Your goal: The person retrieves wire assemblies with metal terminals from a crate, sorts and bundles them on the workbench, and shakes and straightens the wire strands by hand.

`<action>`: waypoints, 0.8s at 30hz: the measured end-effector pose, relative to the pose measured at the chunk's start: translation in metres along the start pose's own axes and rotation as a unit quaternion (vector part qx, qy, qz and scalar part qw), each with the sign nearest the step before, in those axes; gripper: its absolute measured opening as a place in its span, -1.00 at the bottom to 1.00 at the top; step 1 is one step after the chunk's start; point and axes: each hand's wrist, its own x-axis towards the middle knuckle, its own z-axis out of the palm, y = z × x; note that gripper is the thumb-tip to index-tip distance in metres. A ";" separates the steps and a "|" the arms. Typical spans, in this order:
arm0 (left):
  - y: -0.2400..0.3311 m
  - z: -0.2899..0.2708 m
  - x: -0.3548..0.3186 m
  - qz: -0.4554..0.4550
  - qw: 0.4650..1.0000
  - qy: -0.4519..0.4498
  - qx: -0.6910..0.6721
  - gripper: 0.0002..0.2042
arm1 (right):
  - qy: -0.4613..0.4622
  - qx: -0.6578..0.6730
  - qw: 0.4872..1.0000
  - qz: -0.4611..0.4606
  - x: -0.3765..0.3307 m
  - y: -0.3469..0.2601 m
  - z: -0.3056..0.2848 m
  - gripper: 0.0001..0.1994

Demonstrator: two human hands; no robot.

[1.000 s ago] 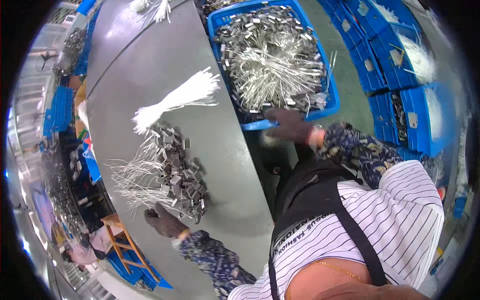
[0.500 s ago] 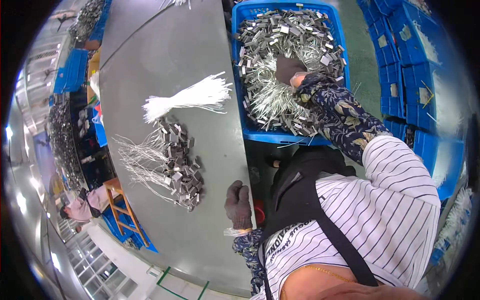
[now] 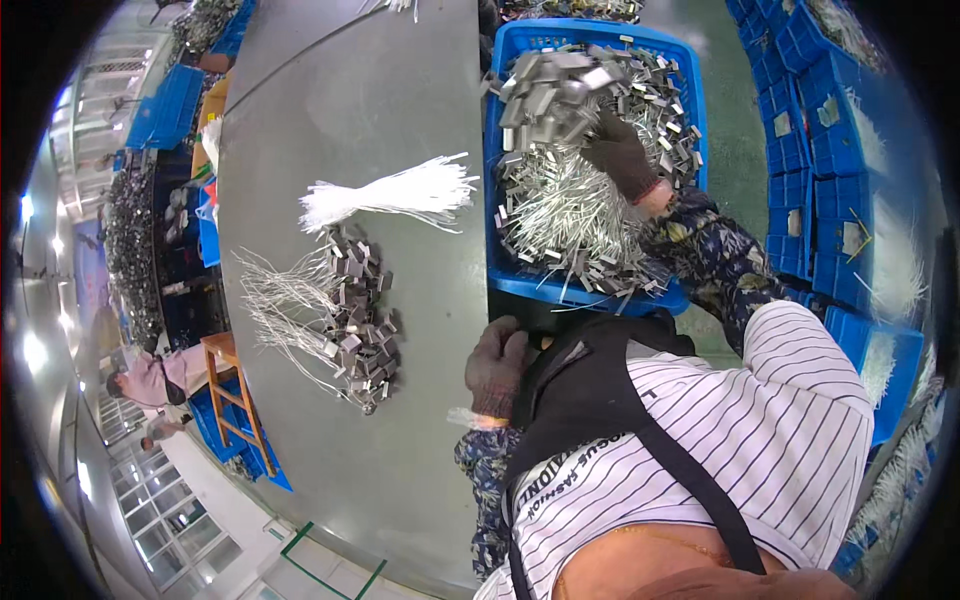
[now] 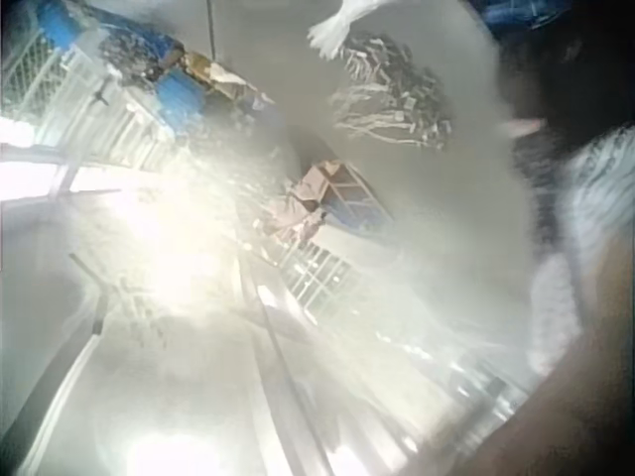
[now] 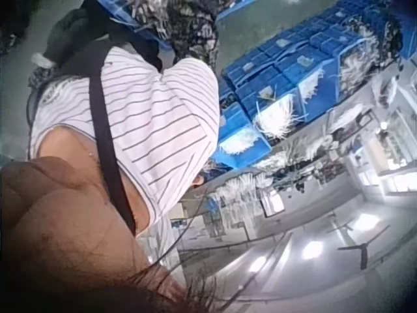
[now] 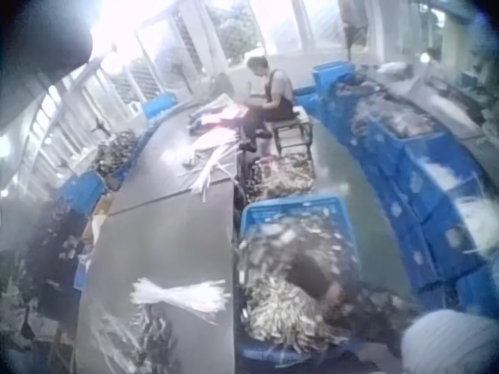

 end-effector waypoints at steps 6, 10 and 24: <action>0.099 -0.006 0.041 0.211 0.973 0.068 -0.058 -0.41 | -0.055 0.200 0.978 0.038 -0.010 -0.027 0.007 -0.71; 0.152 -0.014 0.090 0.399 0.898 0.174 0.065 -0.38 | -0.153 0.185 0.966 0.098 -0.025 -0.045 0.027 -0.77; 0.023 -0.042 0.118 0.266 0.936 0.036 0.230 -0.47 | -0.449 -0.130 0.875 0.127 -0.018 -0.046 0.108 -0.42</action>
